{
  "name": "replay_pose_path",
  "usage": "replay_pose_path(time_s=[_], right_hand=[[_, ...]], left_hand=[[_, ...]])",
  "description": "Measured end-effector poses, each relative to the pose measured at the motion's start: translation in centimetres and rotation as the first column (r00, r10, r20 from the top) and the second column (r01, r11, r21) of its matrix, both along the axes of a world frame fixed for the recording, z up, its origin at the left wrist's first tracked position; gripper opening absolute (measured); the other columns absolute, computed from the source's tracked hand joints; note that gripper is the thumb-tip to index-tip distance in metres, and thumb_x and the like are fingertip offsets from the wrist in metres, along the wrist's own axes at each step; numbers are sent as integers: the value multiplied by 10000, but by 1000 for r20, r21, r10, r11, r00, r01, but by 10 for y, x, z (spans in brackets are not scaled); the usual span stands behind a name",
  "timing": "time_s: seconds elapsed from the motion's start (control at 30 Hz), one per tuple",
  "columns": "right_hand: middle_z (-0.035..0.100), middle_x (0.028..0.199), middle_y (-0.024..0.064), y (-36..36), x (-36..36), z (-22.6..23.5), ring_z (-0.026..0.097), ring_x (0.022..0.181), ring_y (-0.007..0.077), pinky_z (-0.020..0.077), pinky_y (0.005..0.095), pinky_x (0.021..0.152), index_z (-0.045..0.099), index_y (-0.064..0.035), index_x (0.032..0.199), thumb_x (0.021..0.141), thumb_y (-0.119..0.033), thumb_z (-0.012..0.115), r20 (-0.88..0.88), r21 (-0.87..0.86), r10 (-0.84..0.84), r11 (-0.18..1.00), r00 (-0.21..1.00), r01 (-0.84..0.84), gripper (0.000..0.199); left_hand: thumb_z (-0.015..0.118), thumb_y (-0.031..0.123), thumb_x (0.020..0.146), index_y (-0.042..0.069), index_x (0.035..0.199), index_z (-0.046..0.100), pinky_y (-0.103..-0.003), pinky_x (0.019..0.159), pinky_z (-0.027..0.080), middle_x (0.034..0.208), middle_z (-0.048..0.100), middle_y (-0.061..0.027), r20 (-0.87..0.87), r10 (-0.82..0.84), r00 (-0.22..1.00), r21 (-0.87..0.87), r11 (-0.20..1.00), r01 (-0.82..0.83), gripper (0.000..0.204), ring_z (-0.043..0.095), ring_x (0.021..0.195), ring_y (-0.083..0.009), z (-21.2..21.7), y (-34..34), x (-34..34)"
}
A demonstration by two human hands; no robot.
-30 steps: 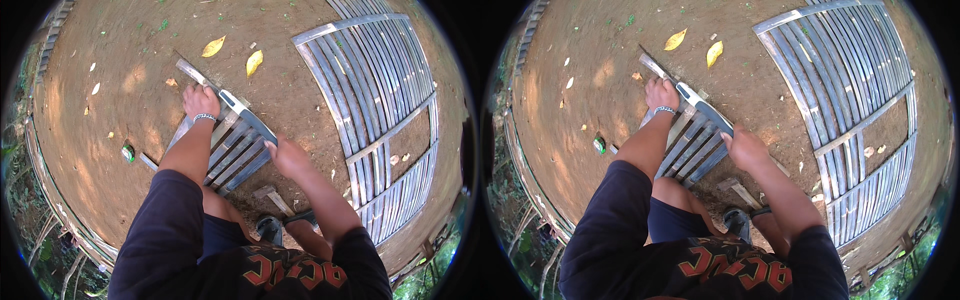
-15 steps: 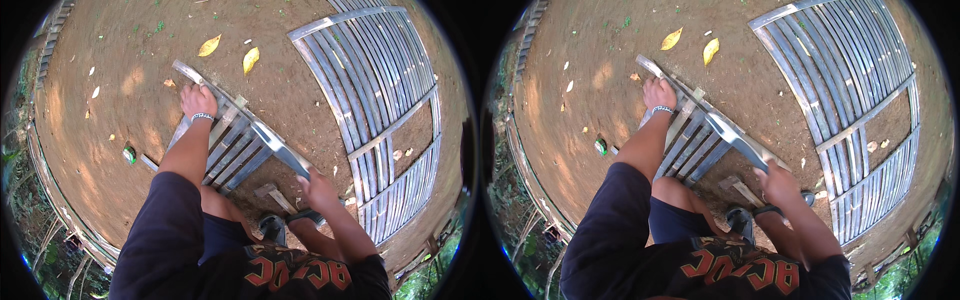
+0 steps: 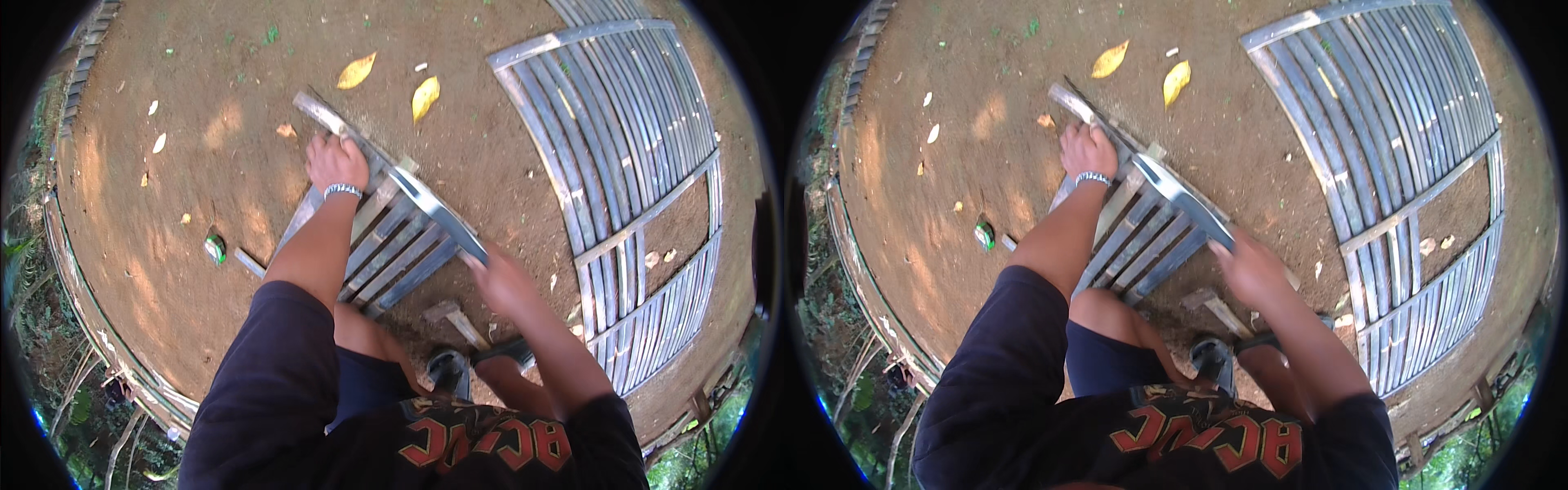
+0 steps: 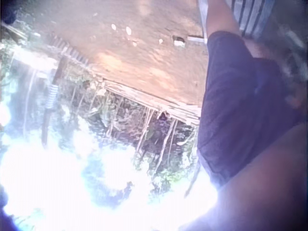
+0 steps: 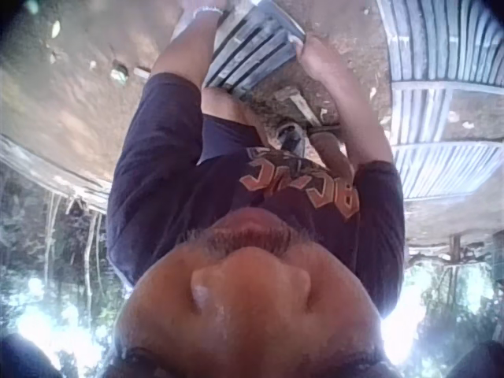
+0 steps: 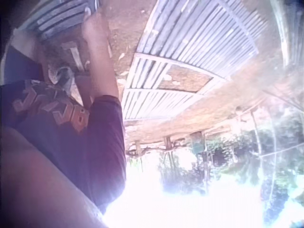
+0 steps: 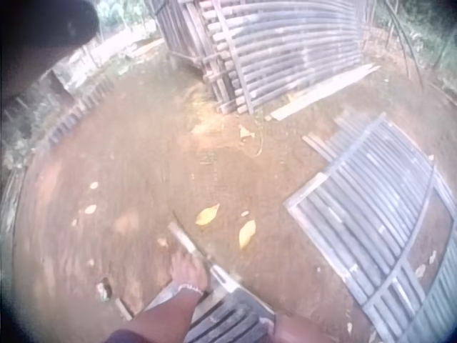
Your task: The person uses a hand saw to cut a wooden slat on a wooden frame placed on the ground. After cutting, the person flips the frame and uses a wooden mallet to tap the slats into place.
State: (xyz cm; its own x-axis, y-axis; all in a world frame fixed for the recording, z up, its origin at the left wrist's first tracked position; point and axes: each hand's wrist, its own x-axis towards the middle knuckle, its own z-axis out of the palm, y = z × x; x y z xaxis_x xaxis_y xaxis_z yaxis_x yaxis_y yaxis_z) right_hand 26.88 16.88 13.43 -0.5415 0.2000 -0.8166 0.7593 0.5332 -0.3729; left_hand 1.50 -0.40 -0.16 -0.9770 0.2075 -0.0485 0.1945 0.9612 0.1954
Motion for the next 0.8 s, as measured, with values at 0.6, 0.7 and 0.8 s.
replay_pose_path(time_s=[0.6,0.7,0.8], right_hand=[[710,905,288,-4,76,11,702,872,488,537,589,764,529,-4,1226,1061,-445,529,-64,29,-6,1000,998,8,471],[707,907,294,-6,77,14,698,873,494,534,591,768,526,5,1232,1062,-448,529,-44,24,-31,999,999,32,485],[700,913,301,-7,55,5,690,892,502,527,591,778,542,8,1210,1062,-455,529,-100,-11,-77,997,992,76,487]], left_hand=[[440,336,1008,25,1123,753,-528,1059,447,1376,630,-167,-77,-6,997,57,998,11,456,544,1294,-382,0,3,1],[442,338,1010,32,1110,756,-522,1052,453,1364,641,-165,-99,3,995,44,999,2,450,556,1280,-384,-1,0,0],[434,343,1012,32,1109,756,-519,1054,455,1367,641,-167,-81,7,997,61,998,-2,458,557,1282,-384,-1,5,2]])
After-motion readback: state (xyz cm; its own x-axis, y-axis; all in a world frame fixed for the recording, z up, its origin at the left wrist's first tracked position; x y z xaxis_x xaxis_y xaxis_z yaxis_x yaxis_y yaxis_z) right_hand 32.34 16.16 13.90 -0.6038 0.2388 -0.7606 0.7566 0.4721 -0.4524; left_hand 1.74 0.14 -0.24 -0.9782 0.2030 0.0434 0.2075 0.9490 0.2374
